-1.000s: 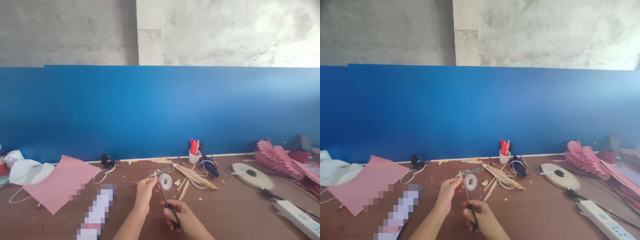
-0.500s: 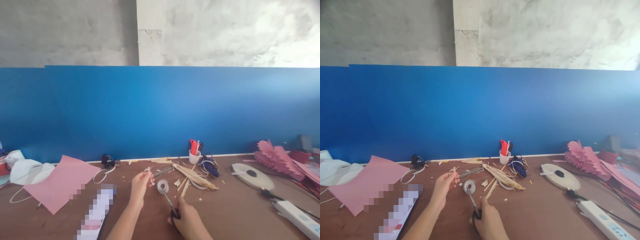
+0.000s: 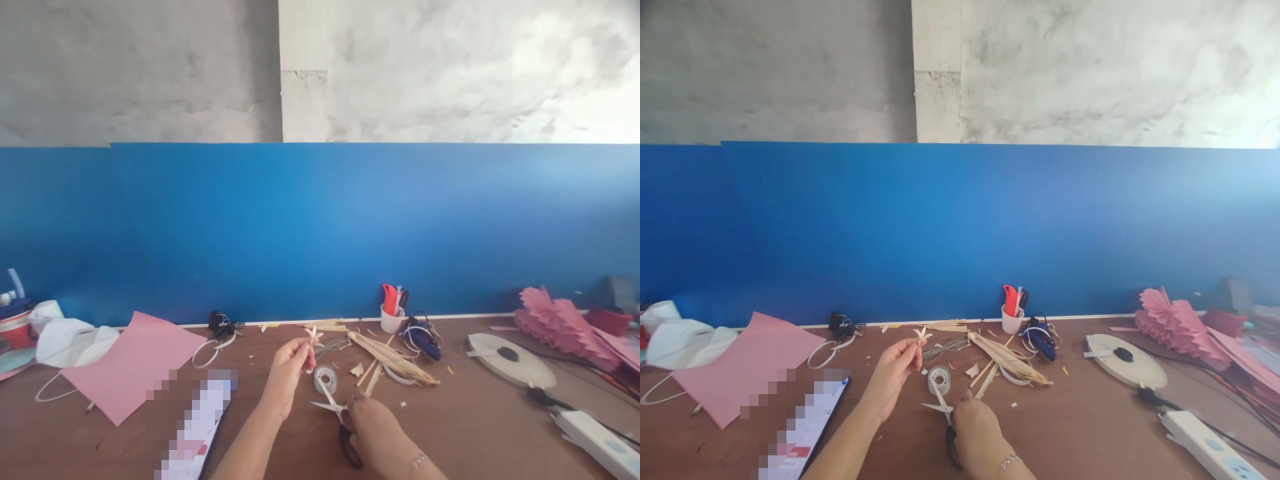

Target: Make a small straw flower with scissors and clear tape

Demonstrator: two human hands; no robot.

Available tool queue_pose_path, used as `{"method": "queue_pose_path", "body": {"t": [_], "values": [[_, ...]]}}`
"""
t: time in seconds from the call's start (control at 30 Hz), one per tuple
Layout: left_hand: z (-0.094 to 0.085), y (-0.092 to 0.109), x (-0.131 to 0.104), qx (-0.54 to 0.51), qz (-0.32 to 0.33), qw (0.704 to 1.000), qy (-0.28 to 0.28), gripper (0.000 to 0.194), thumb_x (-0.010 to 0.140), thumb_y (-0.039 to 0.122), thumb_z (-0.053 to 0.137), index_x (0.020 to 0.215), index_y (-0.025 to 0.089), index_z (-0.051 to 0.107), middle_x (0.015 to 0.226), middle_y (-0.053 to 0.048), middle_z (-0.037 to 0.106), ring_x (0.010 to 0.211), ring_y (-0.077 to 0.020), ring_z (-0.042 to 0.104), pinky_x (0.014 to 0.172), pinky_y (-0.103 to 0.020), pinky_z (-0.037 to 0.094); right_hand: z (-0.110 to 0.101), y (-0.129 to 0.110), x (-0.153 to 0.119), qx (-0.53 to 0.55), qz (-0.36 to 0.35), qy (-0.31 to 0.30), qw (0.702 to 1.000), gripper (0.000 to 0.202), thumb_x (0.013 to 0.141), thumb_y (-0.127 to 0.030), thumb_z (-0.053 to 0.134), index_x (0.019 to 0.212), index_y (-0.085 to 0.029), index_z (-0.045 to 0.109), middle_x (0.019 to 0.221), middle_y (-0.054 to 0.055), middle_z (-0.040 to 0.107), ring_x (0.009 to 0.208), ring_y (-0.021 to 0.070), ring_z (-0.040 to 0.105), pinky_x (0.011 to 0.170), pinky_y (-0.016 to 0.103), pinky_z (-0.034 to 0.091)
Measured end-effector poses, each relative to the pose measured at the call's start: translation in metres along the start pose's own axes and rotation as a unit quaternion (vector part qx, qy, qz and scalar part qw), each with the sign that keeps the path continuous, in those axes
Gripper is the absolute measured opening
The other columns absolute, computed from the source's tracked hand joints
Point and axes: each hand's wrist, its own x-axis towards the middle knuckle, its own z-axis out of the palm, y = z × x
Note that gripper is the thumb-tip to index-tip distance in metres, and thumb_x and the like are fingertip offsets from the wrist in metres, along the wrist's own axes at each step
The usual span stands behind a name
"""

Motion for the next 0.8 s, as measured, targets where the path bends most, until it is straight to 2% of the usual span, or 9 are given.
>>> {"method": "queue_pose_path", "body": {"t": [0.07,0.13,0.17,0.27,0.33,0.5,0.6,0.7,0.8], "values": [[0.004,0.005,-0.004,0.009,0.015,1.0,-0.006,0.028,0.071,0.04,0.063,0.078,0.013,0.067,0.06,0.001,0.054,0.055,-0.0091,0.047,0.06,-0.023,0.041,-0.006,-0.003,0.003,0.072,0.014,0.061,0.995,0.015,0.068,-0.007,0.055,0.068,-0.014,0.068,0.081,0.016,0.069,0.073,0.0258,0.065,0.064,0.03,0.043],[0.008,0.008,-0.009,0.008,0.032,0.999,-0.015,0.032,0.073,0.038,0.063,0.094,0.013,0.067,0.061,0.001,0.054,0.057,-0.01,0.048,0.062,-0.023,0.041,-0.016,-0.009,0.007,0.229,-0.01,0.136,0.964,0.02,0.078,-0.02,0.051,0.067,-0.015,0.066,0.072,0.011,0.066,0.071,0.023,0.061,0.064,0.031,0.042],[0.01,0.01,-0.012,0.001,0.042,0.999,-0.019,0.039,0.074,0.036,0.062,0.106,0.013,0.064,0.061,0.001,0.055,0.058,-0.0105,0.049,0.064,-0.024,0.042,-0.022,-0.014,0.009,0.34,-0.029,0.145,0.929,0.023,0.08,-0.028,0.051,0.068,-0.015,0.065,0.069,0.009,0.065,0.069,0.021,0.059,0.063,0.03,0.042],[0.016,0.012,-0.021,-0.021,0.066,0.997,-0.025,0.064,0.077,0.036,0.061,0.135,0.016,0.041,0.059,0.004,0.054,0.058,-0.0111,0.05,0.066,-0.024,0.042,-0.036,-0.028,0.011,0.603,-0.083,0.136,0.782,0.03,0.074,-0.044,0.061,0.078,-0.014,0.064,0.066,0.003,0.06,0.063,0.0158,0.052,0.061,0.026,0.042],[0.019,0.012,-0.027,-0.022,0.077,0.997,-0.017,0.071,0.078,0.037,0.061,0.139,0.017,0.032,0.057,0.005,0.053,0.058,-0.0114,0.05,0.066,-0.024,0.042,-0.039,-0.037,0.011,0.651,-0.105,0.145,0.738,0.03,0.071,-0.045,0.065,0.067,-0.015,0.06,0.061,0.0,0.054,0.058,0.0126,0.047,0.057,0.024,0.04],[0.02,0.011,-0.036,0.001,0.123,0.992,0.014,0.057,0.078,0.04,0.06,0.129,0.018,0.045,0.065,0.001,0.058,0.067,-0.0147,0.055,0.071,-0.026,0.044,-0.033,-0.044,0.006,0.601,-0.148,0.255,0.743,0.023,0.076,-0.037,0.064,0.063,-0.018,0.061,0.068,0.0,0.047,0.062,0.0121,0.045,0.056,0.023,0.038],[0.014,0.014,-0.037,0.064,0.171,0.983,-0.012,0.032,0.08,0.039,0.058,0.104,0.018,0.062,0.078,-0.005,0.063,0.076,-0.0182,0.057,0.074,-0.028,0.045,-0.035,-0.042,-0.001,0.553,-0.189,0.304,0.753,0.016,0.08,-0.03,0.06,0.068,-0.019,0.062,0.07,0.0,0.046,0.063,0.0128,0.045,0.057,0.024,0.038],[0.008,0.02,-0.037,0.157,0.256,0.952,-0.062,0.021,0.082,0.035,0.056,0.074,0.018,0.066,0.079,-0.007,0.062,0.079,-0.0201,0.055,0.074,-0.03,0.044,-0.041,-0.04,-0.009,0.496,-0.233,0.332,0.768,0.014,0.081,-0.024,0.057,0.067,-0.02,0.061,0.071,0.0,0.046,0.064,0.0136,0.047,0.058,0.025,0.039],[0.005,0.028,-0.038,0.218,0.332,0.915,-0.072,0.02,0.084,0.029,0.054,0.071,0.02,0.065,0.074,-0.007,0.061,0.08,-0.0207,0.052,0.074,-0.031,0.042,-0.047,-0.04,-0.015,0.444,-0.265,0.354,0.779,0.01,0.08,-0.019,0.056,0.071,-0.021,0.061,0.074,0.001,0.048,0.065,0.0138,0.048,0.057,0.025,0.039]]}}
